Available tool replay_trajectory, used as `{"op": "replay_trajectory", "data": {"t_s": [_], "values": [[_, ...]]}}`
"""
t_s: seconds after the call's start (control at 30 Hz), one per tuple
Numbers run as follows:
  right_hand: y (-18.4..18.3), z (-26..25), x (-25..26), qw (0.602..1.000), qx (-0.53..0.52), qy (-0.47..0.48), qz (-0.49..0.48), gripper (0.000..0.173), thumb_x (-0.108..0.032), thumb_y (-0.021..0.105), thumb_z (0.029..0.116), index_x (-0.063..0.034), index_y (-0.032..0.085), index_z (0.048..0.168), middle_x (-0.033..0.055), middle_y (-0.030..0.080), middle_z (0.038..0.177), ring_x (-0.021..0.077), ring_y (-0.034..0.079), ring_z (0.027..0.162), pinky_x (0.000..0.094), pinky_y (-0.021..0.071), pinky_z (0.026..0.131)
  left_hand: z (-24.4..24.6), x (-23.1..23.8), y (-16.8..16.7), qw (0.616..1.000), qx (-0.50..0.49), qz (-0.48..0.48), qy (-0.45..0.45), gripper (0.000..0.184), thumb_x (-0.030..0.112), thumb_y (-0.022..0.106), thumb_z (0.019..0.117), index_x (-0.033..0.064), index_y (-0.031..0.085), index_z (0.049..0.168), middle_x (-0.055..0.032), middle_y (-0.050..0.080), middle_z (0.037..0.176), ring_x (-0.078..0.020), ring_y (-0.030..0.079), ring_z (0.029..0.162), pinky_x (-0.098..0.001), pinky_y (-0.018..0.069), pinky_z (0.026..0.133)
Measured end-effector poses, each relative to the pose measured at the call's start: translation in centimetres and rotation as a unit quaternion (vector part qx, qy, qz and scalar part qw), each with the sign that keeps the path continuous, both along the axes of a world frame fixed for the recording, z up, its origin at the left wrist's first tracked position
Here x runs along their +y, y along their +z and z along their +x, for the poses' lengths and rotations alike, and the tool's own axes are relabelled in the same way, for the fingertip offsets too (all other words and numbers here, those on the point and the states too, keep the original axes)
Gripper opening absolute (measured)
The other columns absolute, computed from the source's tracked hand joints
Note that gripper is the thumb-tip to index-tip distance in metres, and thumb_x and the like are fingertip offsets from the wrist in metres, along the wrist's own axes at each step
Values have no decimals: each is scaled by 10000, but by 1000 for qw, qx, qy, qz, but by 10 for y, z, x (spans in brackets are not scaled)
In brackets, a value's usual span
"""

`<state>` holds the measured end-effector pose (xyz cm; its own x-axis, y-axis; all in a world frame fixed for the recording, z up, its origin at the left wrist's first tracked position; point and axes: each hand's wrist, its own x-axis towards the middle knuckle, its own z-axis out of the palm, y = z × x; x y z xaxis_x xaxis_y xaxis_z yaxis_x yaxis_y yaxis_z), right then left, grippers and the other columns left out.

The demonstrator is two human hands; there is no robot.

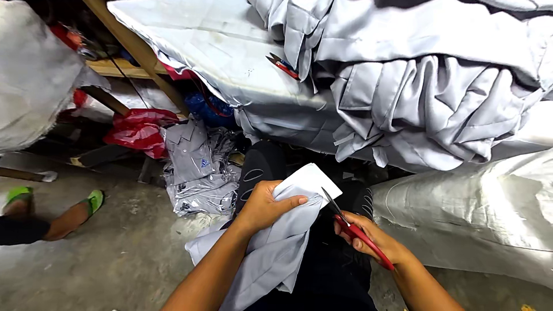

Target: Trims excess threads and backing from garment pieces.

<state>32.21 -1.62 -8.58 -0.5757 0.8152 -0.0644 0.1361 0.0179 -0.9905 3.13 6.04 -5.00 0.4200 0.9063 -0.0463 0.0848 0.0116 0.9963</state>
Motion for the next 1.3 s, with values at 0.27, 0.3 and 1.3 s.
{"op": "replay_trajectory", "data": {"t_s": [0.27,0.3,1.3], "values": [[-13,-16,0,999,36,-11,14,699,-742,529,920,-61,585,1067,-88,542,827,-65,507,724,117,432,652,3,-8,-5,999,-20,2,38,86,164,780,879,109,715,880,115,694,745,56,643,684,-158,554,671],[-14,-18,1,999,38,-16,16,692,-738,532,922,-62,586,1058,-88,538,816,-64,503,714,117,428,646,3,-8,-5,999,-19,2,40,86,167,780,878,112,714,880,120,692,747,58,642,684,-156,553,671],[-17,14,2,997,-69,-36,18,599,-722,661,848,-124,620,851,-131,515,647,-90,445,561,111,355,508,-6,6,-15,995,38,-9,-87,200,239,727,929,128,671,772,159,590,642,114,532,590,-110,452,570]]}}
